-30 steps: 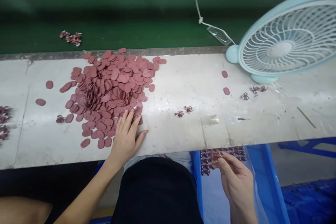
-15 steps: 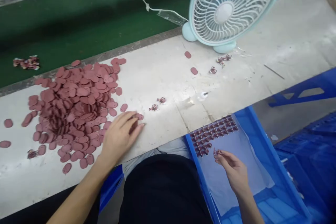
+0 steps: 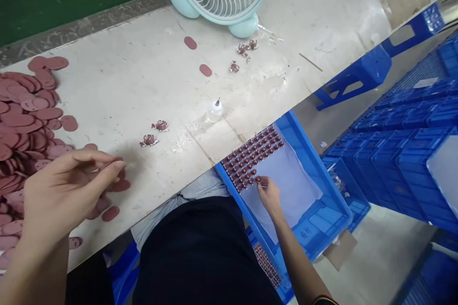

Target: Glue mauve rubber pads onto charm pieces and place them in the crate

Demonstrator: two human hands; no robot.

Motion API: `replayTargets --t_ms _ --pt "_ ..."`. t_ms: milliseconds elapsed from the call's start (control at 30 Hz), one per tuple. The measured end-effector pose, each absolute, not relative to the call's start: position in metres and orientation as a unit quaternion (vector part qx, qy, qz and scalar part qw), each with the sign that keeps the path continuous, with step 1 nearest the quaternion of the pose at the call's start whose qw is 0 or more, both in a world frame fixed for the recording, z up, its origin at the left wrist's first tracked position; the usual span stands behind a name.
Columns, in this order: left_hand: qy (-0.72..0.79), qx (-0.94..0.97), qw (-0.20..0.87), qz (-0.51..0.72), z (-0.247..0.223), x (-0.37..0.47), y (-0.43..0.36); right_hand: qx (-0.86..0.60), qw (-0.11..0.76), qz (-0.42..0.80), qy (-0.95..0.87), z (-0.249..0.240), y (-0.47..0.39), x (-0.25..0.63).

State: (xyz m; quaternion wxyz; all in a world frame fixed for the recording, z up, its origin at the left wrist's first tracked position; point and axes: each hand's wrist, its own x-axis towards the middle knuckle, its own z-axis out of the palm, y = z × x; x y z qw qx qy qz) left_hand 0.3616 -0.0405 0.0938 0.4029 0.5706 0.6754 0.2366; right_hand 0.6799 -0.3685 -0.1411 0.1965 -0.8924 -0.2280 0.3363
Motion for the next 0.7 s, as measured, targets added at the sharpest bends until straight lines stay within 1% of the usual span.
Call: replayTargets --t_ms 67,200,300,400,700 --pt "0.651 0.562 0.429 0.277 0.092 0.359 -0.044 -0.899 0.184 0.326 -0.229 -0.147 -0.369 0.68" --pt "0.587 0.603 0.421 0.339 0.087 0.354 -0.048 -0.906 0.16 0.314 -0.234 -0.154 -0.369 0.681" --pt "0.55 0.575 0.46 0.395 0.085 0.352 -0.049 -0.908 0.147 0.31 -0.242 -0.156 -0.368 0.682" --pt "0.549 0.522 0.508 0.41 0.087 0.351 -0.05 -0.907 0.137 0.31 -0.25 -0.156 -0.367 0.682" --pt "0.551 0.488 0.535 0.415 0.084 0.353 -0.051 -0.905 0.122 0.308 -0.265 -0.154 -0.366 0.681"
